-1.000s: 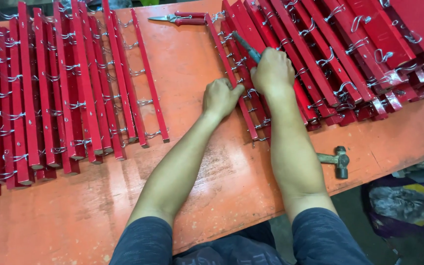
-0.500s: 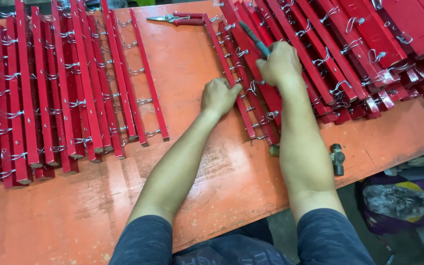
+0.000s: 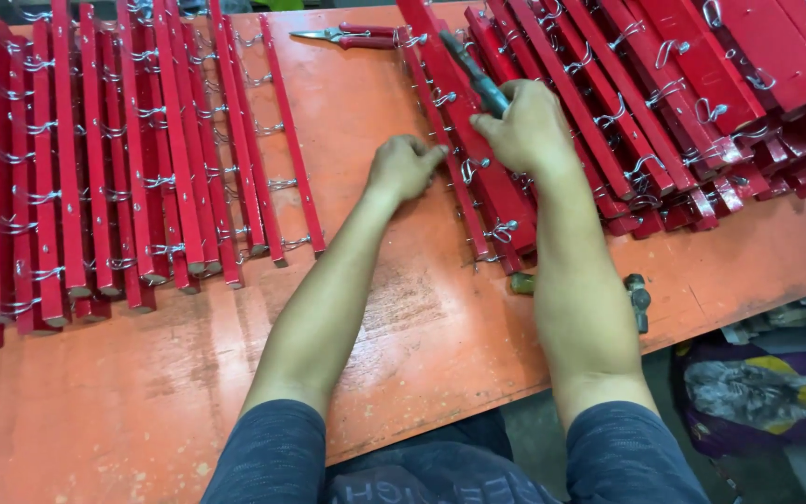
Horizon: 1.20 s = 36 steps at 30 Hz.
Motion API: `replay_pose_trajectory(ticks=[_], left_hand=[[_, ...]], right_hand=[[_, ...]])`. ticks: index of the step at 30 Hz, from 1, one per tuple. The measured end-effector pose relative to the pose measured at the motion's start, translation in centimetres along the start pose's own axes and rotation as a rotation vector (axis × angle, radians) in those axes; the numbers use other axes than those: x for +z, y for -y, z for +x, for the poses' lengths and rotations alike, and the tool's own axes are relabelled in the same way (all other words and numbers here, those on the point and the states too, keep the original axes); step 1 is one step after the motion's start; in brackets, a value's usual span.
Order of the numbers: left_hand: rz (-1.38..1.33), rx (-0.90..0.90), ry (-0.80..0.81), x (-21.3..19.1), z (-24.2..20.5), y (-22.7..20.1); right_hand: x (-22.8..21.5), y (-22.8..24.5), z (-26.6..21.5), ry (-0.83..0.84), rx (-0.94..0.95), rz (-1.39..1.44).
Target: Using pliers to adjust and secure wire hooks on red wooden bars at a workstation.
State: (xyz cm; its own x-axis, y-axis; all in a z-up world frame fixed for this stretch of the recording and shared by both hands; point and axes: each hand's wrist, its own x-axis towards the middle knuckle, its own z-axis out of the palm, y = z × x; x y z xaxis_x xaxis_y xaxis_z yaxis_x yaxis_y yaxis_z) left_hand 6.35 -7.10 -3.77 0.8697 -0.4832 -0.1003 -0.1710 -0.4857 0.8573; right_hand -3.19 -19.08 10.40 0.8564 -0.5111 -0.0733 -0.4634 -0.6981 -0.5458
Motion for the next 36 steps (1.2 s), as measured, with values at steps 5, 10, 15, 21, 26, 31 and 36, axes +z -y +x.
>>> replay_pose_trajectory(ticks=[5, 10, 15, 21, 26, 31, 36], left_hand=[[-0.693, 0.007, -0.041, -2.6, 0.2, 0.9], [-1.067, 0.043, -0.015, -5.5, -1.3, 3.4], [-1.067, 0.135, -0.018, -9.8, -4.2, 6.5], [-1.065, 0.105, -0.019, -14.5, -11.6, 5.2], [-1.016, 0.152, 0.014, -15.8, -17.1, 3.7], [-0.762, 0.307, 0.040, -17.2, -17.7, 6.3], [-0.490, -0.027, 0.200, -21.9, -21.1, 2.9]], right_hand=[[2.0, -0.5, 0.4, -0.018, -0.200, 0.063], [5.6, 2.0, -0.2, 0.010, -0.260, 0.205], [6.6, 5.5, -4.1, 0.299, -0.343, 0.648], [9.6, 9.0, -3.2, 0.334, -0.383, 1.024], [11.9, 10.8, -3.2, 0.413, -0.376, 1.236], [13.9, 10.8, -3.0, 0.504, -0.377, 1.266], [15.3, 10.5, -3.0, 0.477, -0.452, 1.241]])
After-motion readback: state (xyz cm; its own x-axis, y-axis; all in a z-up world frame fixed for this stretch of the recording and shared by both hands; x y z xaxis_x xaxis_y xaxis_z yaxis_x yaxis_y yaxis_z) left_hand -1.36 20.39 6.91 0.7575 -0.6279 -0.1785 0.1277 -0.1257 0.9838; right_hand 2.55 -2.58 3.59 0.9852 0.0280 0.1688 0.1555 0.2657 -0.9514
